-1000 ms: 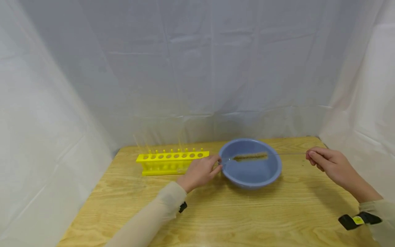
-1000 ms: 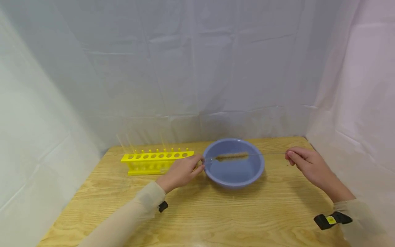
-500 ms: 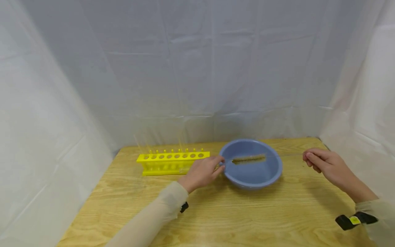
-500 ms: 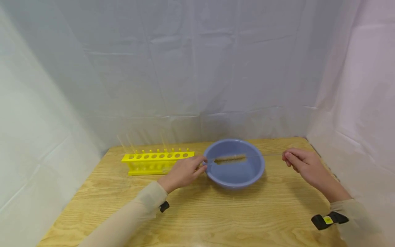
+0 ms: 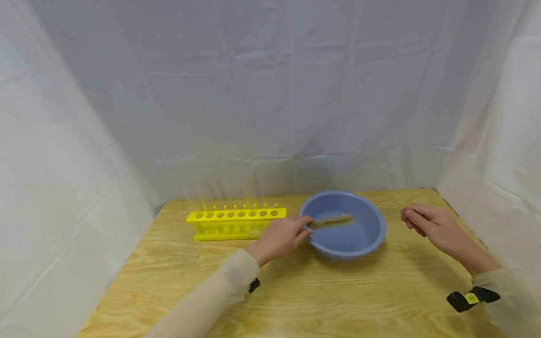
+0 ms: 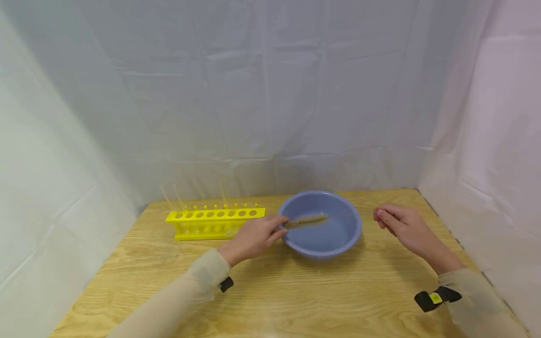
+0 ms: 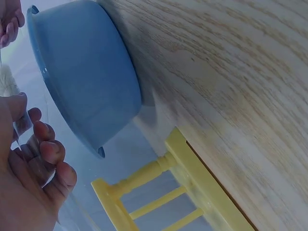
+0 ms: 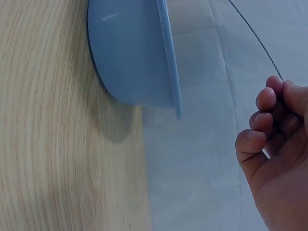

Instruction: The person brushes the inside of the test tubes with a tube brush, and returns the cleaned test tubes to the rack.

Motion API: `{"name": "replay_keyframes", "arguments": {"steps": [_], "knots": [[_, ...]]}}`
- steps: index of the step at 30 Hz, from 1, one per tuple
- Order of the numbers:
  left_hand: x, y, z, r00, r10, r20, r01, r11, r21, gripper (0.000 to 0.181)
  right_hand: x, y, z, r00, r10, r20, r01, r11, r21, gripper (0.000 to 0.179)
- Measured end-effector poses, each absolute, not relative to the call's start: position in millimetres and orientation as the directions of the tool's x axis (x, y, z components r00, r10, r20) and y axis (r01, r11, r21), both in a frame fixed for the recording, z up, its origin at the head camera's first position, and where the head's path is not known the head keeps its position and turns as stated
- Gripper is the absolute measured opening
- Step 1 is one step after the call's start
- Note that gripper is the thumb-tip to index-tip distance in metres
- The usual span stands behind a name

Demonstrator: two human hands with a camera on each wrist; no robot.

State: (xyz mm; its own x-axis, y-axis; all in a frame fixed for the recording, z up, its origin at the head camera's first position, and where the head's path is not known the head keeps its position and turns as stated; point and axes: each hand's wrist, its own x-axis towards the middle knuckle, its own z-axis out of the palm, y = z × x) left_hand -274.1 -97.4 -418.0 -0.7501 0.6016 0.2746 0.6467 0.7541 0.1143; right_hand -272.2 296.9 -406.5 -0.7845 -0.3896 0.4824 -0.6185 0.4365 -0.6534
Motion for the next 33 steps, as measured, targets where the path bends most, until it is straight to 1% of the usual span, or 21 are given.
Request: {"name": "replay_keyframes", "arguments": {"steps": [2, 4, 8, 12, 19, 25, 30, 33], "knots": [[-273.6, -96.6, -417.4, -0.751, 0.601, 0.273, 0.646, 0.755, 0.115, 0.036, -271.7, 293.4, -406.0, -0.793, -0.376, 0.48, -0.609, 0.452, -0.652, 0.021], [-273.7, -96.4, -417.6, -0.751, 0.6, 0.275, 0.647, 0.753, 0.122, 0.035, -271.2, 289.1, -405.4, -0.787, -0.378, 0.487, -0.616, 0.465, -0.636, 0.021], [-273.3, -96.6, -417.1, -0.745, 0.603, 0.285, 0.654, 0.745, 0.132, 0.033, -271.2, 279.1, -406.5, -0.749, -0.408, 0.522, -0.663, 0.461, -0.59, 0.021], [-272.3, -95.7, -415.2, -0.733, 0.613, 0.295, 0.666, 0.734, 0.131, 0.031, -271.5, 269.4, -410.0, -0.722, -0.427, 0.544, -0.692, 0.438, -0.574, 0.022], [-272.1, -93.9, -413.7, -0.728, 0.618, 0.296, 0.672, 0.729, 0.131, 0.031, -271.0, 253.2, -413.6, -0.74, -0.417, 0.527, -0.672, 0.446, -0.592, 0.022], [-272.4, -92.8, -413.7, -0.738, 0.607, 0.296, 0.661, 0.738, 0.135, 0.03, -272.1, 240.5, -416.0, -0.753, -0.41, 0.514, -0.657, 0.447, -0.607, 0.021], [-273.4, -88.4, -413.5, -0.729, 0.62, 0.291, 0.67, 0.733, 0.117, 0.029, -273.8, 226.8, -417.7, -0.738, -0.447, 0.505, -0.671, 0.414, -0.615, 0.021], [-274.3, -85.9, -414.2, -0.724, 0.628, 0.285, 0.678, 0.724, 0.127, 0.028, -274.4, 218.9, -417.5, -0.729, -0.464, 0.503, -0.679, 0.398, -0.617, 0.022]]}}
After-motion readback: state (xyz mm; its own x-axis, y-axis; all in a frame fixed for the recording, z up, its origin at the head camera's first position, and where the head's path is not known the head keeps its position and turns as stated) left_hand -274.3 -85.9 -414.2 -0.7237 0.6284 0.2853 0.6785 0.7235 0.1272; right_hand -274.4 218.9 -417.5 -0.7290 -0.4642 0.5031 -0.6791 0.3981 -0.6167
